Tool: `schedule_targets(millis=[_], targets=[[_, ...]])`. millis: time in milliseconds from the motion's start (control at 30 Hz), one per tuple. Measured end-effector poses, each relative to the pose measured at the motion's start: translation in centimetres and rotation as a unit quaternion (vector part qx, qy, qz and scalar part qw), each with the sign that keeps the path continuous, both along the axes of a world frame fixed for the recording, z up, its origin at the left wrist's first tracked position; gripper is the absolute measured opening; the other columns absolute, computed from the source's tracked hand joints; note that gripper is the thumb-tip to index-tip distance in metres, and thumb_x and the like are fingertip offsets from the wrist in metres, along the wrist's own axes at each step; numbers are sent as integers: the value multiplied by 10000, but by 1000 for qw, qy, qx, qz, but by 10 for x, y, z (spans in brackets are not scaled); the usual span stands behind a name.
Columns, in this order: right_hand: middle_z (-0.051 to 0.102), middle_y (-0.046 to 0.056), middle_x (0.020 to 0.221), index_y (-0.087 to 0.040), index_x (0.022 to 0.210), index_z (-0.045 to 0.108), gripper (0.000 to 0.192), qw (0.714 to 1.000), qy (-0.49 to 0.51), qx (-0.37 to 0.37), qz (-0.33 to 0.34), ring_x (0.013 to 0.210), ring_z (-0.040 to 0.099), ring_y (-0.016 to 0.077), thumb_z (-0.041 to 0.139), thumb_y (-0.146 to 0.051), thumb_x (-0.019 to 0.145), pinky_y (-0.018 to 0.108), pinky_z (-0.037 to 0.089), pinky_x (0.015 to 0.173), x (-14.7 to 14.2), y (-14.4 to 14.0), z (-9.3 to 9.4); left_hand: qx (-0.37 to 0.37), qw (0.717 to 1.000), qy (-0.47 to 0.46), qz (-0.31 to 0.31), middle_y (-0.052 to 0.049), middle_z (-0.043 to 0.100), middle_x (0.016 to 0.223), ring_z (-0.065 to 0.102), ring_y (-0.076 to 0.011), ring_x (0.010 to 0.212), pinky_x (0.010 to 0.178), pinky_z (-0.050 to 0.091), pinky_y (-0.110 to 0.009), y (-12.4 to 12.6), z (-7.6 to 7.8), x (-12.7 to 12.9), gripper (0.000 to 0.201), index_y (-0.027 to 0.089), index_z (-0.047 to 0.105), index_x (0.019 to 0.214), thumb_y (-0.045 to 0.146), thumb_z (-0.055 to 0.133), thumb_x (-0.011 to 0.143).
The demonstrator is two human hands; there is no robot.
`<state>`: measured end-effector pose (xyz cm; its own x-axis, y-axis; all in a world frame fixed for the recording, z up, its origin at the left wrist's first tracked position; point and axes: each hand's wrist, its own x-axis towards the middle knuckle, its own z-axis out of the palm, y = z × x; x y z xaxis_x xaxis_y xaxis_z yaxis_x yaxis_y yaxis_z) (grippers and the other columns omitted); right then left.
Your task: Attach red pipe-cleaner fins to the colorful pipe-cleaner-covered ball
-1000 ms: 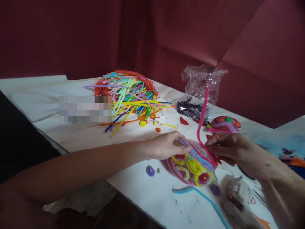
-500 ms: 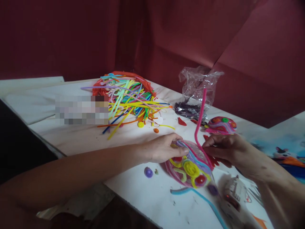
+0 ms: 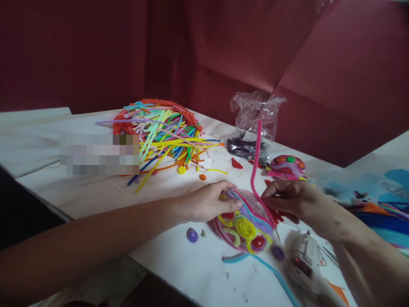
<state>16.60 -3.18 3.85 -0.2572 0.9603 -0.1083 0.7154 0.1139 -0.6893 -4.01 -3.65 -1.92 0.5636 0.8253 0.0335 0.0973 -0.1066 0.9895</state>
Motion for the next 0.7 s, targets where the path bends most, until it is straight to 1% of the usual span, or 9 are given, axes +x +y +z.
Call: schedule_targets(millis=[133,267,367,433,533,700], targets=[[480,-20,424,-149,602,591,231,1000,6,-16,11,378,349,82,582,-379,630,197,248,363,2,0,0,-1,1000,-3,-5,-140,580,1192,543,-281,1096,934,418,-431,0,0,-1,408,122,498,1203,303,542,841],[479,-25,429,-151,591,585,215,999,4,-22,24,376,335,76,575,-358,647,196,237,364,3,0,0,-2,1000,-4,-1,-155,533,1258,512,-289,1139,945,415,-428,-1,1,-2,439,120,473,1230,298,551,835],[478,-26,430,-150,585,581,216,999,4,-21,31,381,336,76,574,-355,651,194,235,363,3,0,0,-7,1000,-5,-3,-138,547,1243,520,-282,1133,936,426,-421,-2,1,-2,441,139,465,1239,298,548,836],[484,-23,442,-149,593,581,218,999,6,-18,35,393,347,81,577,-359,654,193,239,364,4,0,0,-9,1000,-6,-5,-143,556,1228,527,-284,1123,935,427,-424,-2,2,-1,441,127,462,1239,289,544,838],[489,-23,455,-147,613,586,212,999,8,-16,41,398,350,82,576,-351,668,193,241,363,5,0,-2,-10,1000,-8,-9,-163,545,1241,520,-290,1133,953,411,-432,-2,3,-1,422,95,470,1224,257,540,841],[475,-31,445,-149,593,582,192,998,14,-17,50,397,334,72,570,-315,689,191,226,369,5,-1,-1,-11,1000,-15,-13,-141,557,1230,523,-273,1132,957,410,-411,-1,3,-1,379,105,482,1205,229,527,849]])
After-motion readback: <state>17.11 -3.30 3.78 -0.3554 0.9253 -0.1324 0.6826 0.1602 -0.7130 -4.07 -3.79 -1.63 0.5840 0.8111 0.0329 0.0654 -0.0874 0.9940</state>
